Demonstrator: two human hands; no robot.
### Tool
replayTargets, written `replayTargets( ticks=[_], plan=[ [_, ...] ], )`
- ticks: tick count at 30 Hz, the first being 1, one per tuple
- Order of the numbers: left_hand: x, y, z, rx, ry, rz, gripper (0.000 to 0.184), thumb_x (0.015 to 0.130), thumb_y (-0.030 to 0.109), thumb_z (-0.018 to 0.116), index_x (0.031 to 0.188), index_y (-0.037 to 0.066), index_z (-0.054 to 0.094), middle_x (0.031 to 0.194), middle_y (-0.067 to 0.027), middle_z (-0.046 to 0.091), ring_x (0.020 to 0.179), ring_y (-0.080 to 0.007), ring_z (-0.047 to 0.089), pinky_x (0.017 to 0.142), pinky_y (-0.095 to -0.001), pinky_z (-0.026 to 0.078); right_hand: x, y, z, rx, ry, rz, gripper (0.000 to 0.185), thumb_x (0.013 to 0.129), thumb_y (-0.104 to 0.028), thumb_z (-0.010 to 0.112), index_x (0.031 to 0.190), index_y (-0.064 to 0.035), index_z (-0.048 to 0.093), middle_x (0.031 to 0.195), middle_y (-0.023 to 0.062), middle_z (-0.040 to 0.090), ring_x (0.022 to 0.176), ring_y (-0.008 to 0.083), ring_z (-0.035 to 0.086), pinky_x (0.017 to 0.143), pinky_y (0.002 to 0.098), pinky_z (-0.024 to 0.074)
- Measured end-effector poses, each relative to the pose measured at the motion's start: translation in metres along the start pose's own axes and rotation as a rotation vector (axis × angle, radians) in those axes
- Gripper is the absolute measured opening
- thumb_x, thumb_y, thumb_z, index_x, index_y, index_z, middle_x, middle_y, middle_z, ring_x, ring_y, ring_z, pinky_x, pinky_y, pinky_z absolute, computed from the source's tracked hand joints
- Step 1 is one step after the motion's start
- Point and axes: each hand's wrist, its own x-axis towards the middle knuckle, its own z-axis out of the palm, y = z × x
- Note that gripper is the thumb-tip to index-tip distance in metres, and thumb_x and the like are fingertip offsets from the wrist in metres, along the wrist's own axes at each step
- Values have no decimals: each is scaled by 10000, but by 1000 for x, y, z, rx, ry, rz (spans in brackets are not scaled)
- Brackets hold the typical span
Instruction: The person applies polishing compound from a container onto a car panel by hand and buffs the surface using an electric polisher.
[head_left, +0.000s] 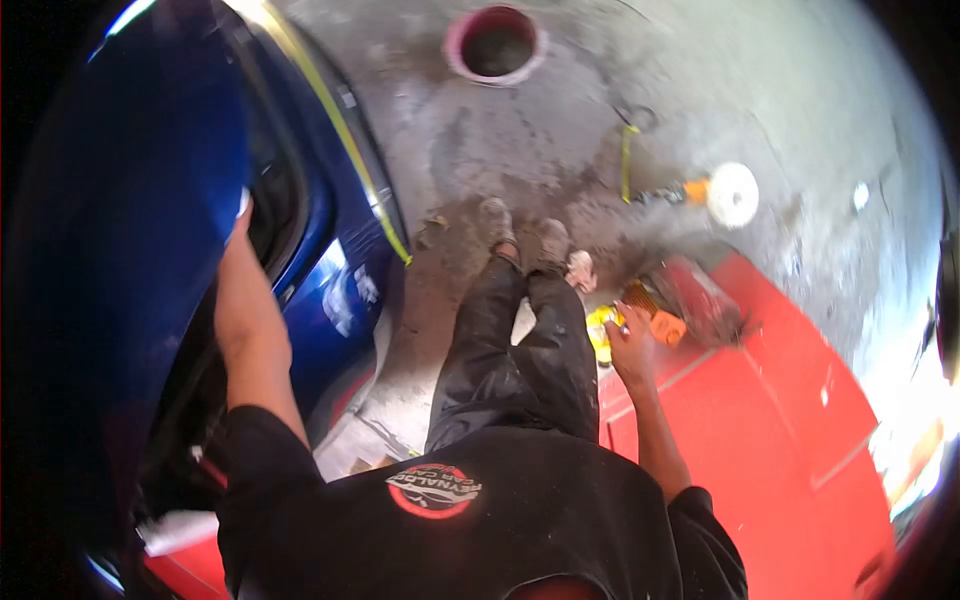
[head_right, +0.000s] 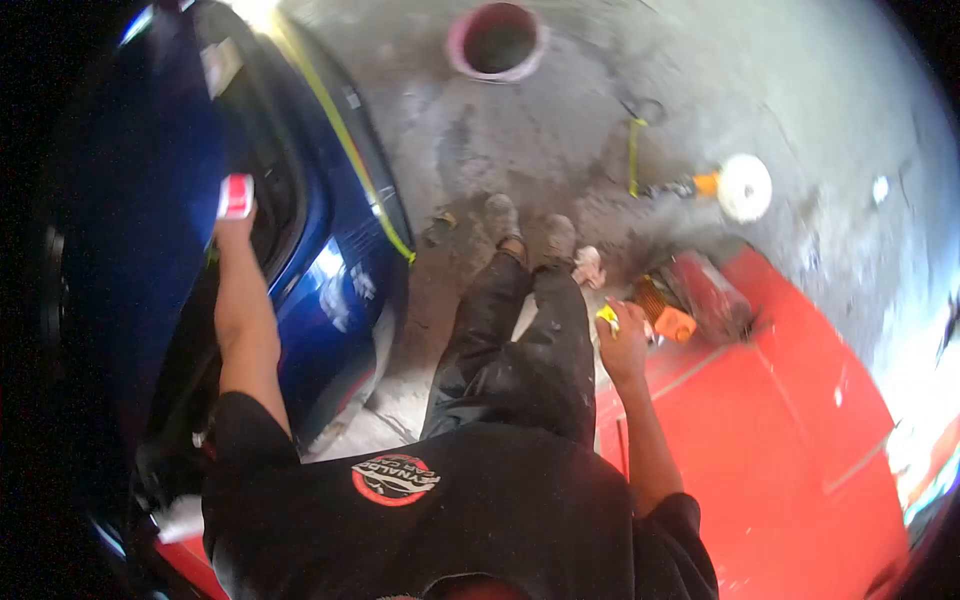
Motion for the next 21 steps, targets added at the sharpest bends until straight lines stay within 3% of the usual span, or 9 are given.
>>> replayTargets(
  ticks=[3,6,10,14,18,20,21],
  plan=[
    [24,-2,-6,201,38,26,433,958,308,518,1305,54,569,1273,-177,603,1161,-328,571,921,-531,513,2,-1,11,-98,104,-65,410,880,-176,710,1248,-8,645,1174,248,575,1133,409,547,956,473,453],
    [31,-6,-5,392,66,52,412,955,281,523,1286,42,575,1247,-183,612,1124,-323,586,901,-514,517,11,13,11,-19,202,12,419,876,-172,716,1253,-5,642,1153,253,572,1129,415,541,954,493,448],
    [26,-5,0,665,99,105,384,950,244,529,1261,25,583,1212,-191,625,1073,-316,605,874,-491,522,19,53,-10,-181,296,45,421,869,-174,720,1244,3,645,1129,258,585,1078,423,572,932,496,465],
    [8,0,2,969,160,187,356,946,207,535,1236,9,591,1178,-199,638,1023,-308,624,848,-469,527,25,109,-53,-276,282,189,426,881,-221,687,1237,11,652,1203,298,585,1111,437,584,962,508,472],
    [-30,4,8,1237,256,337,328,941,170,542,1212,-7,599,1143,-207,651,973,-301,643,821,-446,533,42,196,-92,-442,301,292,431,897,-290,664,1217,-2,665,1199,256,624,1119,404,596,960,472,493],
    [-85,8,24,1389,328,491,314,939,151,545,1199,-15,603,1125,-211,657,947,-297,652,808,-434,535,58,304,-106,-724,402,-164,437,919,-332,657,1235,-30,655,1200,257,627,1110,403,601,960,482,493],
    [-125,13,40,1437,382,556,307,938,142,547,1193,-19,605,1117,-213,660,935,-296,657,801,-429,537,79,342,-114,-732,323,-160,479,926,-389,638,1260,-45,644,1218,239,629,1127,390,600,970,488,491]
  ],
)
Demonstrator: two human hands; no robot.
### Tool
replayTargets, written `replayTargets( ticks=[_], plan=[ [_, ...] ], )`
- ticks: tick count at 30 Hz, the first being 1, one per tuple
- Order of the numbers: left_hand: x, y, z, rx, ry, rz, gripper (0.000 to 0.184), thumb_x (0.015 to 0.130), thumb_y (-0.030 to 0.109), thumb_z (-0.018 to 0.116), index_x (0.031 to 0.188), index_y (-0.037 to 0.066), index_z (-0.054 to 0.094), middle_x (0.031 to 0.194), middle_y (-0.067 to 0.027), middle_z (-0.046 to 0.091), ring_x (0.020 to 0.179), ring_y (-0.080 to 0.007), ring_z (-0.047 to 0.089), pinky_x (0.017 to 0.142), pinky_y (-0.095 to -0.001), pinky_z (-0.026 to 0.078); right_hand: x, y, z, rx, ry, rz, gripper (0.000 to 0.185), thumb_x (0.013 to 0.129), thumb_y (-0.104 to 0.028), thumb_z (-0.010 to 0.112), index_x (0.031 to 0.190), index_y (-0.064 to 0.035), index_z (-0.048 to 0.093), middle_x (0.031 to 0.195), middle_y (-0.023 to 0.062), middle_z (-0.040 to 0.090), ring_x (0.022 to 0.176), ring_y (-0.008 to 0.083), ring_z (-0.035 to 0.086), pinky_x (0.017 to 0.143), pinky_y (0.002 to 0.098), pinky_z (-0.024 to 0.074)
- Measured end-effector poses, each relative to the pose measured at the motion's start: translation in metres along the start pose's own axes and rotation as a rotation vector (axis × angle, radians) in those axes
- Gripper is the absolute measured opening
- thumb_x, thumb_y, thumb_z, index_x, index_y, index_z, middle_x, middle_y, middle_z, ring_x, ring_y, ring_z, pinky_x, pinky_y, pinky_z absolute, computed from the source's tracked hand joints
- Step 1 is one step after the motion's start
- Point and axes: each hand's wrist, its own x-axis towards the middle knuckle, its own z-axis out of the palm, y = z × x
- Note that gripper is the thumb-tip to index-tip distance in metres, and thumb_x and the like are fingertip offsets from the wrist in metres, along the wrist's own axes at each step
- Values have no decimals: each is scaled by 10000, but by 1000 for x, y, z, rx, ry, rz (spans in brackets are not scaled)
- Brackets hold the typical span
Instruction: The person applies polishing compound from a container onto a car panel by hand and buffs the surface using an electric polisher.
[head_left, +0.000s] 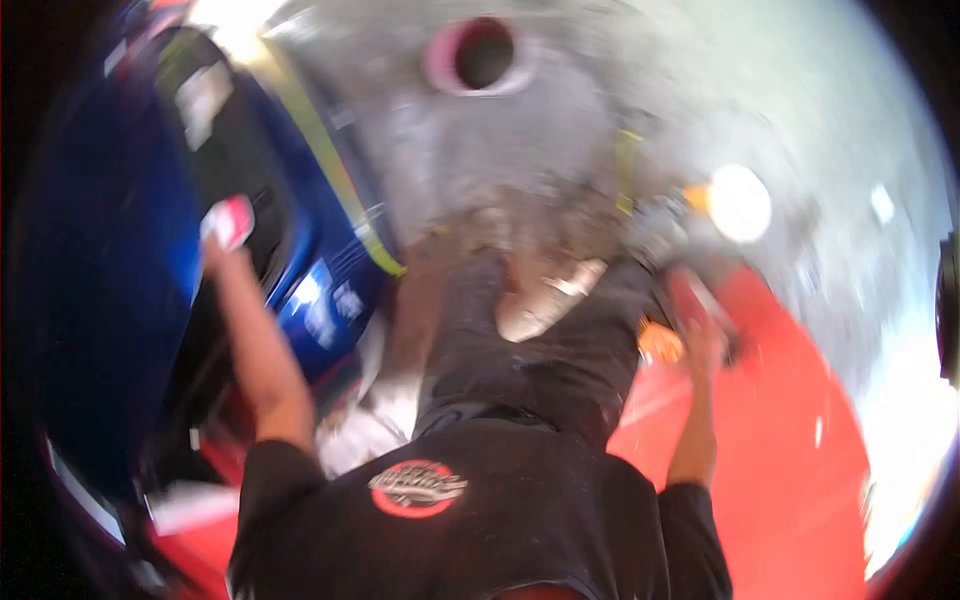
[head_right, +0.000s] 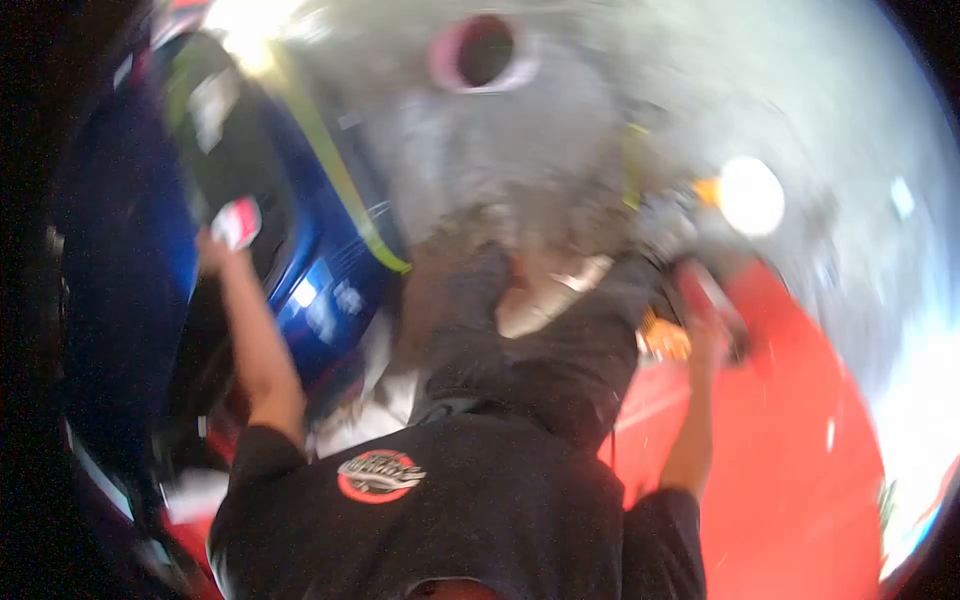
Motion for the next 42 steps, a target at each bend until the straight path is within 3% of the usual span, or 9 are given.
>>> replayTargets(
  ticks=[2,4,5,9,15,24,31,34,42],
  plan=[
    [-63,53,-44,-52,114,1,293,936,124,550,1181,-27,608,1099,-217,667,910,-292,667,788,-417,539,31,79,50,-29,-227,20,565,940,-502,599,1309,-75,623,1254,203,634,1160,364,598,989,500,488],
    [-113,105,-58,-545,130,39,378,906,144,590,1244,-25,584,1204,-237,619,1131,-318,598,994,-438,442,98,112,45,104,-300,147,614,958,-559,571,1354,-91,608,1307,213,627,1198,385,589,1008,518,485],
    [-156,108,-29,-397,246,205,485,907,146,609,1353,-25,527,1338,-241,554,1276,-350,501,1113,-448,345,134,133,67,6,-295,238,600,967,-537,579,1305,-45,639,1269,244,642,1171,418,603,994,522,491],
    [-345,179,-10,-117,-320,678,632,944,320,624,1481,52,427,1591,-248,304,1463,-427,302,1206,-536,235,250,193,100,-95,-460,240,719,970,-619,505,1308,5,625,1254,283,632,1154,448,615,986,548,481],
    [-553,275,-2,-353,-1026,704,667,822,194,747,1424,87,479,1541,-264,352,1425,-444,364,1177,-518,341,365,293,210,-29,-267,207,795,970,-662,461,1368,19,565,1324,263,603,1222,420,575,1027,534,452],
    [-569,306,62,-241,-1043,183,518,910,228,687,1393,102,550,1514,-237,421,1377,-416,419,1142,-482,385,437,306,304,-89,-385,281,929,961,-752,324,1539,-27,358,1584,195,368,1466,341,352,1137,611,293],
    [-575,313,74,-120,-1202,139,475,952,259,633,1395,105,559,1517,-225,429,1381,-422,411,1155,-492,354,404,285,342,-340,-187,176,908,958,-743,374,1541,-47,366,1564,226,377,1412,413,409,1127,592,330],
    [-587,325,76,-146,-1297,164,468,953,256,632,1388,97,565,1495,-218,461,1373,-403,433,1148,-479,363,400,325,333,36,-54,-43,934,912,-757,478,1510,-42,424,1484,264,461,1346,435,479,1094,606,374],
    [-591,344,87,-253,-1398,106,452,953,227,630,1367,54,575,1346,-189,603,1246,-356,573,1062,-429,456,419,401,370,153,-211,512,1162,714,-817,673,1498,4,427,1446,289,508,1311,415,521,1116,487,410]
  ],
)
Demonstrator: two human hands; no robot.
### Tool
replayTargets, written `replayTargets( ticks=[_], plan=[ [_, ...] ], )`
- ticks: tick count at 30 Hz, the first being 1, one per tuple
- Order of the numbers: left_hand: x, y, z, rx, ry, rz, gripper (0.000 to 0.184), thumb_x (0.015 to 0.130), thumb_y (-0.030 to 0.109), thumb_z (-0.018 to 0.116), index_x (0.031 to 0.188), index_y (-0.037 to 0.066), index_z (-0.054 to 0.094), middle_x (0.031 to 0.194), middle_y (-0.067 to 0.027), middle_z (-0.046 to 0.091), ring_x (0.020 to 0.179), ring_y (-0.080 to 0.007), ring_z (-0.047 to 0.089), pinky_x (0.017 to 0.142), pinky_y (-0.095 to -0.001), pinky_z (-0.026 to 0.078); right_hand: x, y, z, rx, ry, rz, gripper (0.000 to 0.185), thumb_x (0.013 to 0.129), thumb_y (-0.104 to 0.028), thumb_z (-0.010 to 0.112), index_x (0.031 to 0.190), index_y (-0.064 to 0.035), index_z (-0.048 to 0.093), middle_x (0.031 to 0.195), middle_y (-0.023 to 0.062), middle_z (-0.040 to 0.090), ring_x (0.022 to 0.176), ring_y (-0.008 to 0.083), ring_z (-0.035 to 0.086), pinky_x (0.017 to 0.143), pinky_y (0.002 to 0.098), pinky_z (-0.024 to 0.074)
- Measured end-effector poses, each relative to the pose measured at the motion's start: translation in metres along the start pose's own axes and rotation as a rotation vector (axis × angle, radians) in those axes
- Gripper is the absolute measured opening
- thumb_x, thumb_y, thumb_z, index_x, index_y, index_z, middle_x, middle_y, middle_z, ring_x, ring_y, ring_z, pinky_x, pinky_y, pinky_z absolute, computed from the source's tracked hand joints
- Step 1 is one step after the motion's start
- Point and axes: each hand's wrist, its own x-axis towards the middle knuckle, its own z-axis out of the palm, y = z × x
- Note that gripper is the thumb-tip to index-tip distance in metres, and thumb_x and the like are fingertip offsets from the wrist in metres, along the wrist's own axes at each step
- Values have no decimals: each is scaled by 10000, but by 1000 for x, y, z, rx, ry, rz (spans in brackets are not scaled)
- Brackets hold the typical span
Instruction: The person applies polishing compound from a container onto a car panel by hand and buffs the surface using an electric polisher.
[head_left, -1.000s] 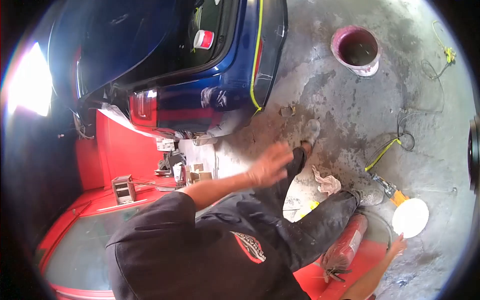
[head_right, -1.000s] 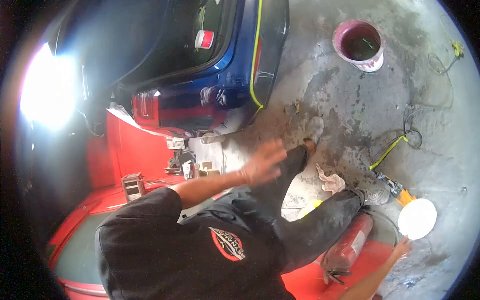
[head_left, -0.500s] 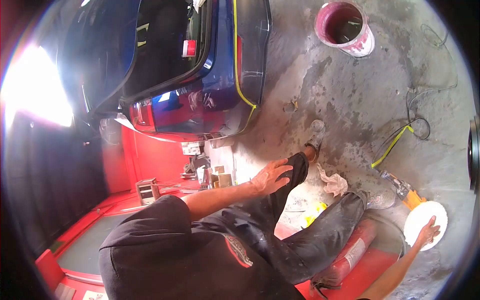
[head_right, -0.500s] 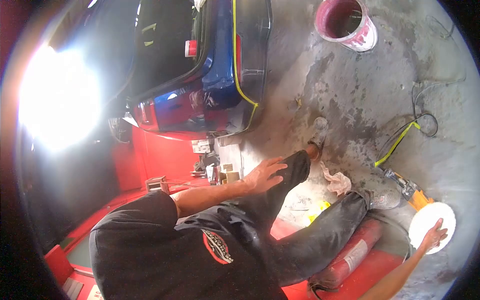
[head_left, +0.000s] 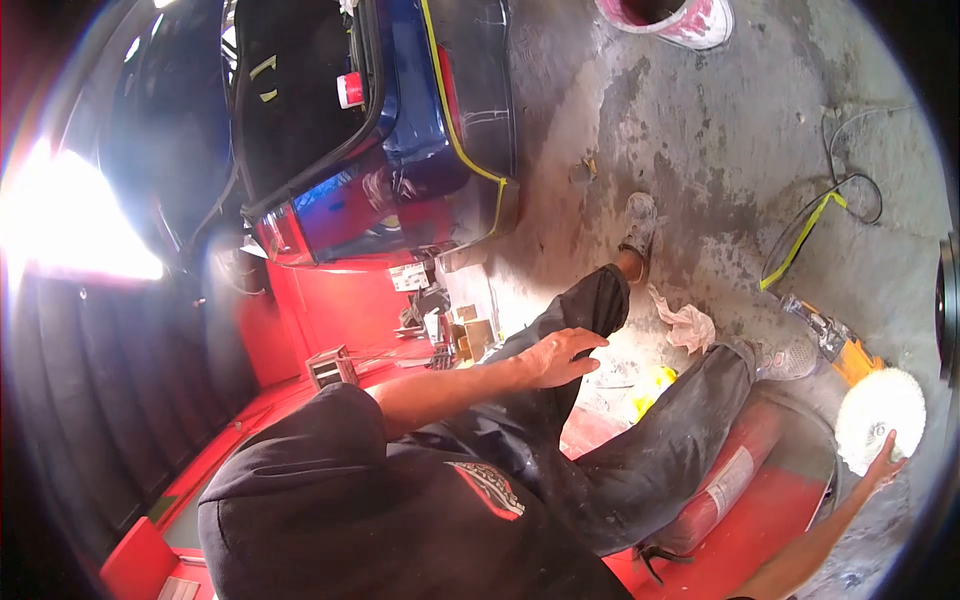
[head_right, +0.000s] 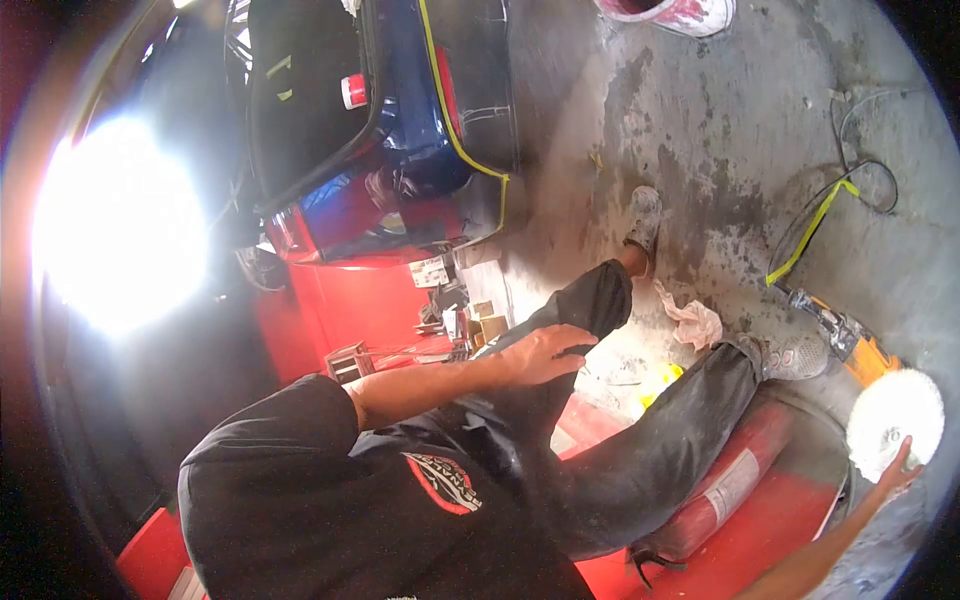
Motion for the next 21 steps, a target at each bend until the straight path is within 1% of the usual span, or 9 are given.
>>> replayTargets(
  ticks=[2,3,5,8,11,14,17,20,21],
  plan=[
    [4,5,-2,-20,-1,-59,447,951,219,635,1361,52,580,1337,-196,607,1210,-349,602,1031,-420,483,-8,-9,-13,-17,-10,13,1110,745,-750,717,1482,30,435,1419,285,535,1267,387,563,1080,465,453],
    [6,10,-3,-72,-24,-135,451,956,220,644,1371,58,578,1308,-192,627,1152,-317,643,982,-402,514,-11,-14,-19,140,-87,7,1094,750,-716,738,1479,39,434,1411,276,542,1254,372,571,1070,460,462],
    [7,2,4,-87,-25,-131,455,962,226,647,1381,65,575,1272,-191,645,1125,-300,657,962,-395,524,-18,-22,-28,459,-240,0,1064,759,-650,780,1472,58,430,1396,257,557,1228,343,588,1050,449,479],
    [9,3,7,-97,-24,-124,464,967,237,650,1393,71,570,1230,-192,664,1095,-290,670,948,-392,530,-22,-17,-27,620,-351,178,982,786,-554,807,1445,80,450,1378,237,568,1196,324,602,1026,435,496],
    [13,11,7,-121,-39,-128,464,967,235,650,1395,76,570,1217,-196,668,1077,-287,675,947,-385,530,-31,-24,-57,695,-461,362,936,798,-533,801,1418,90,477,1384,223,566,1220,314,595,1041,430,489],
    [16,15,11,-151,-42,-107,460,966,232,645,1395,81,573,1217,-199,669,1070,-284,676,946,-381,529,-45,-55,-90,865,-565,392,853,861,-496,754,1449,53,471,1402,208,562,1240,301,588,1071,415,469],
    [16,22,12,-205,-52,-125,451,971,240,633,1389,80,578,1222,-203,668,1075,-279,673,948,-383,527,-43,-43,-75,1118,-676,514,694,899,-217,726,1500,-13,446,1405,210,567,1264,296,576,1100,407,441],
    [14,27,12,-217,-58,-127,446,978,253,619,1381,65,580,1234,-204,665,1088,-285,668,955,-392,523,-46,32,-31,515,-514,-437,721,822,53,624,1513,-66,452,1459,204,539,1331,296,530,1136,410,392],
    [12,28,13,-209,-61,-120,446,981,257,614,1379,58,581,1239,-205,663,1093,-288,667,958,-396,522,-65,15,-43,481,-465,-498,846,736,200,513,1519,-114,456,1434,221,558,1316,307,539,1153,400,366]
  ],
)
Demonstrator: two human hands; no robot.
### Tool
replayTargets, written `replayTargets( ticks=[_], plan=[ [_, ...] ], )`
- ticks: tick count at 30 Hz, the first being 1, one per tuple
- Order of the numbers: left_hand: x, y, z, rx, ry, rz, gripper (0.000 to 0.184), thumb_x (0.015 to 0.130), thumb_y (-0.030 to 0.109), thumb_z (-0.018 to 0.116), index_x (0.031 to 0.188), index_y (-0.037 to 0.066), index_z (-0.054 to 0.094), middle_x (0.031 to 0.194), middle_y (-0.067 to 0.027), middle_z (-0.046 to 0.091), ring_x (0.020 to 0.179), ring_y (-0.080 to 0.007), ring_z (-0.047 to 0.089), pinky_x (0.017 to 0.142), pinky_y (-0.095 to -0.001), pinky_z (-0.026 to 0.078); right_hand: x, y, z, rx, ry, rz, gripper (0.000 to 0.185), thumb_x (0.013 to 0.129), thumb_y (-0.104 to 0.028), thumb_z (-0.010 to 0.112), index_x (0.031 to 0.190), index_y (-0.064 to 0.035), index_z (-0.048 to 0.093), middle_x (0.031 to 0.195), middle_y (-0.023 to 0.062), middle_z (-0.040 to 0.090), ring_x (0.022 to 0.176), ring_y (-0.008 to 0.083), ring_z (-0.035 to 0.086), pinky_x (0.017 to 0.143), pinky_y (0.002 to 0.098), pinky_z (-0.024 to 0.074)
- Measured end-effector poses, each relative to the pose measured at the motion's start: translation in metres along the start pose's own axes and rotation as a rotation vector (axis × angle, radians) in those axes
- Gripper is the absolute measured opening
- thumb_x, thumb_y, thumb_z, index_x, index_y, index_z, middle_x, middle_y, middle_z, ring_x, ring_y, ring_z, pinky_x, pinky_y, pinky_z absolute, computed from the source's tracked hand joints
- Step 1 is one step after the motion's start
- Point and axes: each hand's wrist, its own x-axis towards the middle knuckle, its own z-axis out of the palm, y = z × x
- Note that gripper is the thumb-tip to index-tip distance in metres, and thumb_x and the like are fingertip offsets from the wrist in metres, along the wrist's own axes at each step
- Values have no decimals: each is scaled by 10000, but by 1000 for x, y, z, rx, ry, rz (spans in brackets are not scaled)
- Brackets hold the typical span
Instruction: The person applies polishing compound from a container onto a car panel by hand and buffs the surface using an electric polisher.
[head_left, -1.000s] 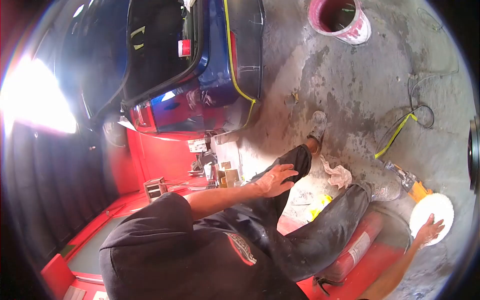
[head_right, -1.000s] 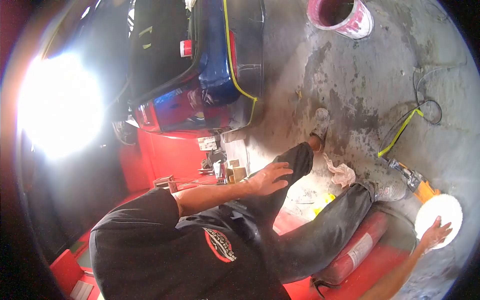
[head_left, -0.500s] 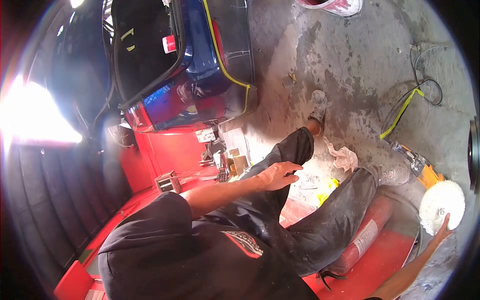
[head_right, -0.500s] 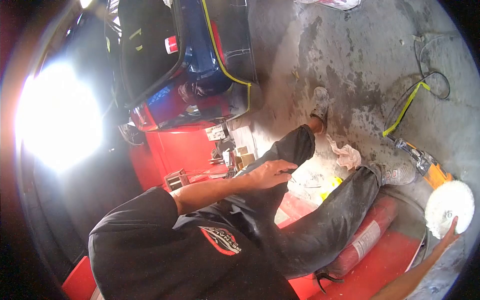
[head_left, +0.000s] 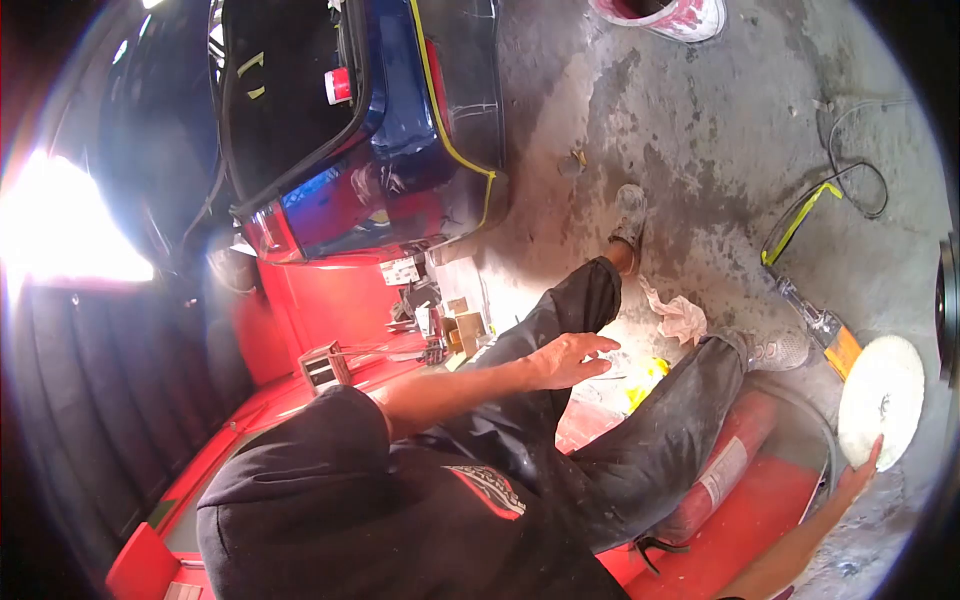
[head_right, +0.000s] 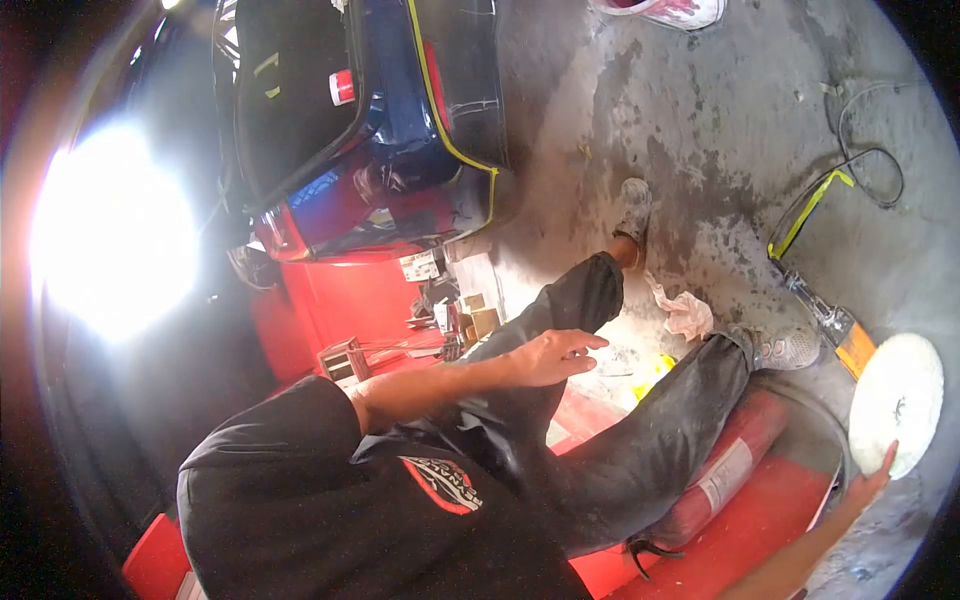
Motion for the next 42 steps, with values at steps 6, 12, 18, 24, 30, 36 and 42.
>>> replayTargets(
  ticks=[6,12,18,24,30,36,42],
  plan=[
    [-8,-1,2,-36,-6,96,440,986,242,595,1363,15,578,1270,-218,648,1130,-330,654,983,-415,507,-24,-96,18,-102,172,-55,608,873,52,609,1458,-96,529,1404,221,574,1247,303,589,1082,421,451],
    [-8,5,3,-23,5,227,443,981,240,588,1369,25,575,1290,-214,641,1142,-343,646,993,-425,507,-54,-241,30,380,349,404,403,939,-299,696,1137,51,722,1146,263,668,935,276,674,799,394,576],
    [-9,5,-5,-48,19,366,443,967,253,602,1359,47,581,1318,-195,620,1200,-364,601,1056,-431,469,-115,-443,56,378,443,223,437,891,-222,745,1059,172,659,980,193,711,799,250,668,742,374,570],
    [-3,-3,-27,196,281,604,684,872,263,723,1451,23,448,1493,-219,432,1379,-400,414,1141,-460,375,-199,-572,58,174,309,103,490,913,-173,695,1249,162,571,1155,235,670,973,287,670,844,393,558],
    [5,16,-89,421,437,755,1119,783,439,814,1593,41,151,1657,-224,140,1536,-412,128,1232,-499,192,-297,-706,54,346,221,102,715,855,-42,654,1473,126,336,1443,278,475,1272,353,535,1043,445,468],
    [-32,22,-139,274,403,1153,985,853,418,729,1587,45,189,1659,-220,139,1539,-394,138,1228,-536,195,-370,-790,58,332,84,18,893,789,-101,708,1524,96,240,1427,299,466,1283,378,521,1045,446,463],
    [-66,-1,-172,-160,187,1300,748,800,456,723,1361,5,518,1414,-240,503,1303,-429,465,1080,-527,386,-405,-915,78,257,-121,-72,902,745,-133,719,1503,96,287,1413,281,488,1266,349,542,1031,427,468]
  ],
)
